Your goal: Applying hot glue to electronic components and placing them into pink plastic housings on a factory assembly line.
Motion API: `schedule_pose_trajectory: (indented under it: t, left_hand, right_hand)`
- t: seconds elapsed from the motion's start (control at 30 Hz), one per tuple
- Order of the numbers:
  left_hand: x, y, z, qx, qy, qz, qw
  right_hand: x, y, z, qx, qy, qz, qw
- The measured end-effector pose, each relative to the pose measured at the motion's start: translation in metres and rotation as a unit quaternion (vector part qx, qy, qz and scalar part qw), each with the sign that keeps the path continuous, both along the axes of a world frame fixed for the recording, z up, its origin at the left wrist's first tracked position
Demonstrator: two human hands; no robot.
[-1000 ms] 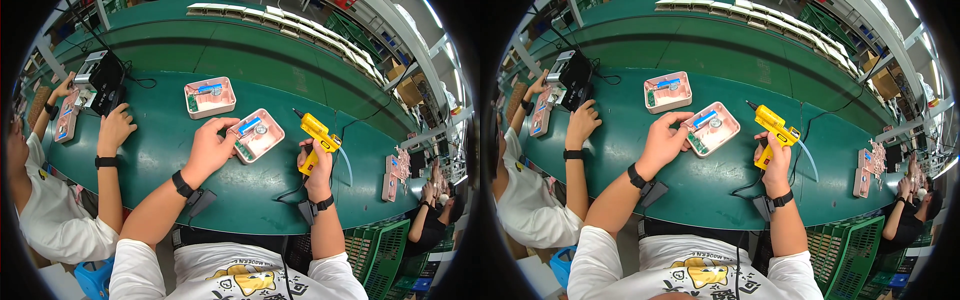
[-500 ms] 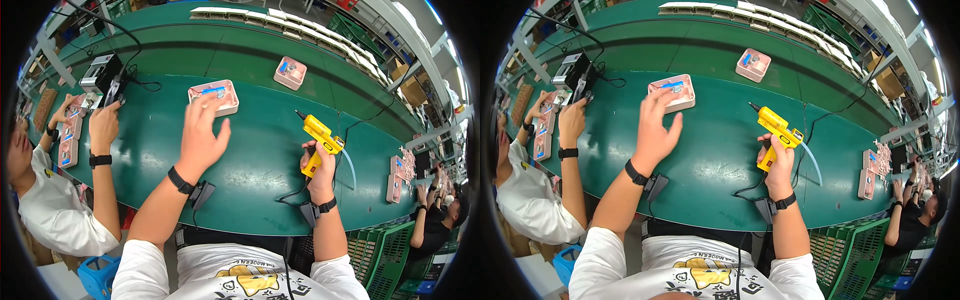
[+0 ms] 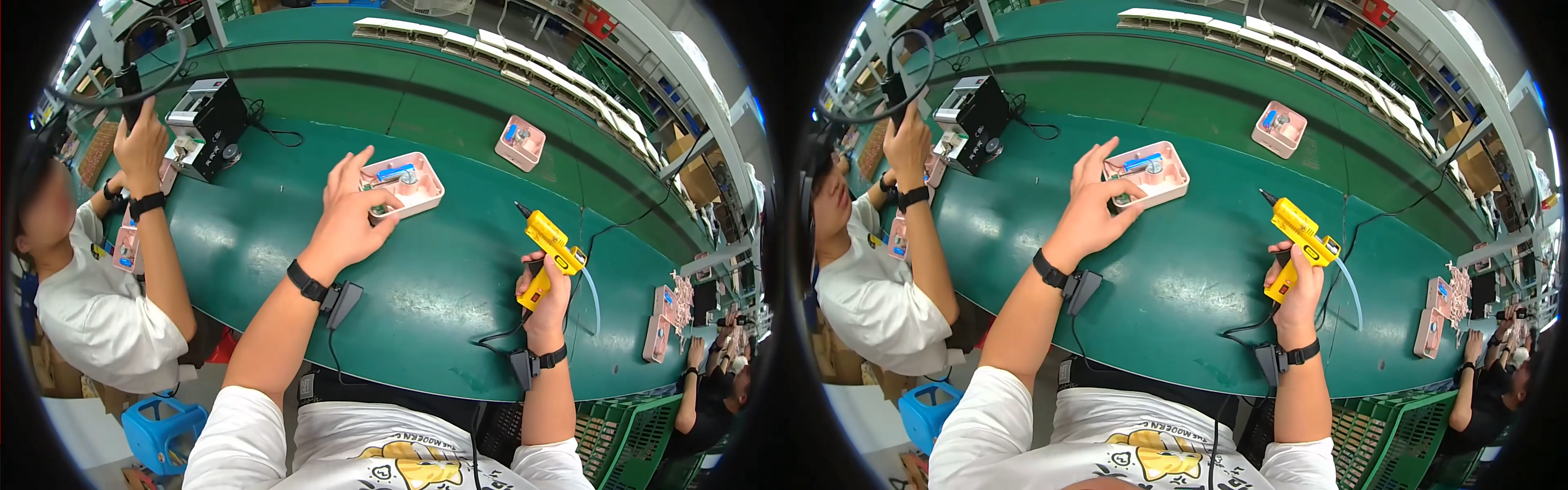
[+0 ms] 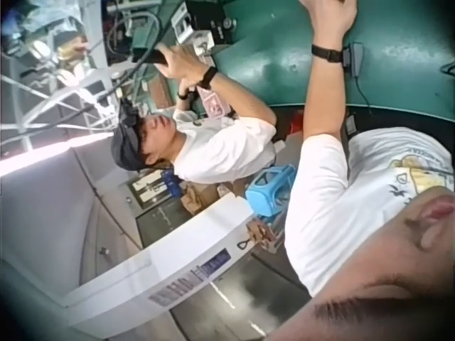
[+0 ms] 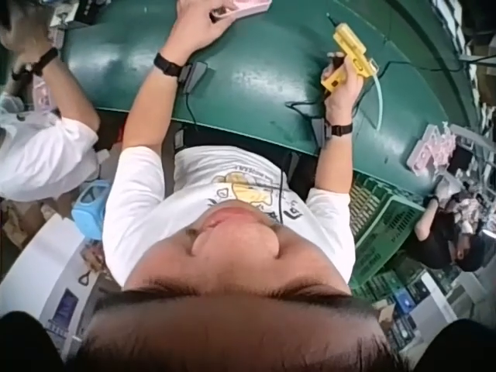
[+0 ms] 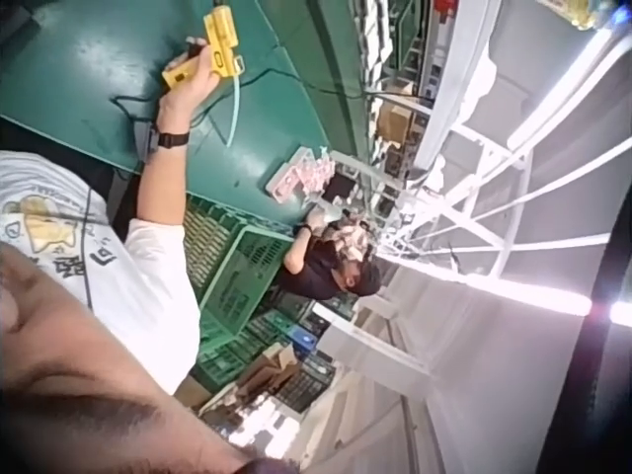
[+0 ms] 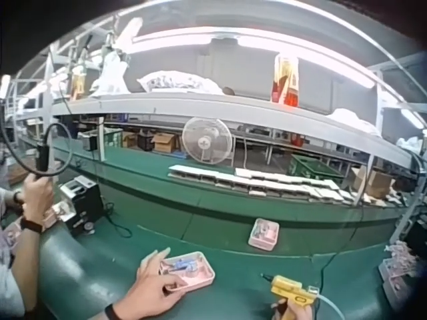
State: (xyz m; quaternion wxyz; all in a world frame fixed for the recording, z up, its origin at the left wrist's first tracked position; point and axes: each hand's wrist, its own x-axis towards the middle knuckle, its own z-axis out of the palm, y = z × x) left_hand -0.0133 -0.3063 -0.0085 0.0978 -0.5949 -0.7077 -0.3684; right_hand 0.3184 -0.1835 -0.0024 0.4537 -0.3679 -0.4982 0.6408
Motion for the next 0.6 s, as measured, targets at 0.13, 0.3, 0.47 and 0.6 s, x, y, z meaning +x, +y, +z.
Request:
schedule_pose_trajectory:
  t: [0.13,0.3,0.47,0.6]
  left_hand:
    - [-0.004,0.000,0.004,-0.054,-0.082,0.015,0.995]
    - [-0.014,0.009,-0.012,0.028,-0.111,-0.079,0.990]
    - [0.018,0.001,-0.005,-0.001,-0.169,-0.221,0.961]
    - [0.034,-0.010,0.005,-0.018,-0.165,-0.255,0.952]
  right_hand:
    - [-0.009,0.001,0.001,0.008,0.013,0.008,1.000]
    - [0.005,0.006,-0.008,-0.031,0.032,-0.008,0.999]
    - [0.008,0.002,-0.010,-0.033,0.050,0.008,0.998]
    - [0.006,0.008,-0.015,-0.028,0.050,0.012,0.998]
